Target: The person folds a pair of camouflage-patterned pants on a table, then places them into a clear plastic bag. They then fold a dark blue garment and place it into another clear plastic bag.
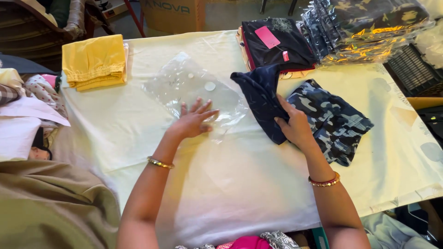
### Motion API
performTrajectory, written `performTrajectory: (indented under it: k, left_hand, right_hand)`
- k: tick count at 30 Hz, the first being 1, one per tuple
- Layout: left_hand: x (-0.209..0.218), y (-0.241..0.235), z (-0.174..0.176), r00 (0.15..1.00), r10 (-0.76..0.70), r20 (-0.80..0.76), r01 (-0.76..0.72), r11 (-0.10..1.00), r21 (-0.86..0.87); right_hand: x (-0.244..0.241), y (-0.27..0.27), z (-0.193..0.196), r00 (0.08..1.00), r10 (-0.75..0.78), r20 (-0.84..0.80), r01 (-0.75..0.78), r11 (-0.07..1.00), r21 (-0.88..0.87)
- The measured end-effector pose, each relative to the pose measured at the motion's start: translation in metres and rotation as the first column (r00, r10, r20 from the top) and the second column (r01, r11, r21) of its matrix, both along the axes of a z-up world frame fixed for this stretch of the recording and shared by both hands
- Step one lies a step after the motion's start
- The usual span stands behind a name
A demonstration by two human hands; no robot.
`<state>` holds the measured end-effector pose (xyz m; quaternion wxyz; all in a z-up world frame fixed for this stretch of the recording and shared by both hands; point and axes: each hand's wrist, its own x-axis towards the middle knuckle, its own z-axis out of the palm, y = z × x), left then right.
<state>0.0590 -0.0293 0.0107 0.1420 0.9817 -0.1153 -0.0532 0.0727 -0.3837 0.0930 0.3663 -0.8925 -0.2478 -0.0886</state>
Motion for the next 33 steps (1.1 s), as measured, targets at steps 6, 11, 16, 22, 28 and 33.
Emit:
performTrajectory:
  k: [6, 11, 16, 22, 28, 33]
  left_hand:
    - [-0.008, -0.03, 0.033, 0.985, 0.029, 0.172, 0.017, 0.965, -0.261]
    - [0.002, -0.051, 0.009, 0.923, 0.275, 0.268, -0.212, 0.947, -0.242]
    - [0.002, -0.038, -0.002, 0.888, 0.291, 0.357, -0.14, 0.909, -0.392]
    - [-0.005, -0.04, 0.007, 0.879, 0.289, 0.379, -0.101, 0.89, -0.444]
    - [0.0, -0.037, -0.008, 0.846, 0.291, 0.446, -0.074, 0.893, -0.444]
    - [-0.006, -0.026, 0.015, 0.847, 0.369, 0.382, -0.119, 0.833, -0.541]
  right_hand:
    - [-0.008, 0.002, 0.014, 0.999, -0.034, 0.016, 0.033, 0.999, 0.01]
    - [-0.021, 0.009, 0.026, 0.999, 0.024, 0.023, -0.025, 0.999, 0.045]
    - [-0.024, 0.012, 0.021, 0.998, 0.059, 0.03, -0.061, 0.996, 0.063]
    - [-0.029, 0.017, 0.011, 0.978, 0.118, 0.172, -0.137, 0.985, 0.103]
    - [-0.037, 0.029, 0.02, 0.957, 0.268, 0.107, -0.266, 0.963, -0.035]
    - [-0.049, 0.042, 0.031, 0.931, 0.363, 0.042, -0.321, 0.868, -0.378]
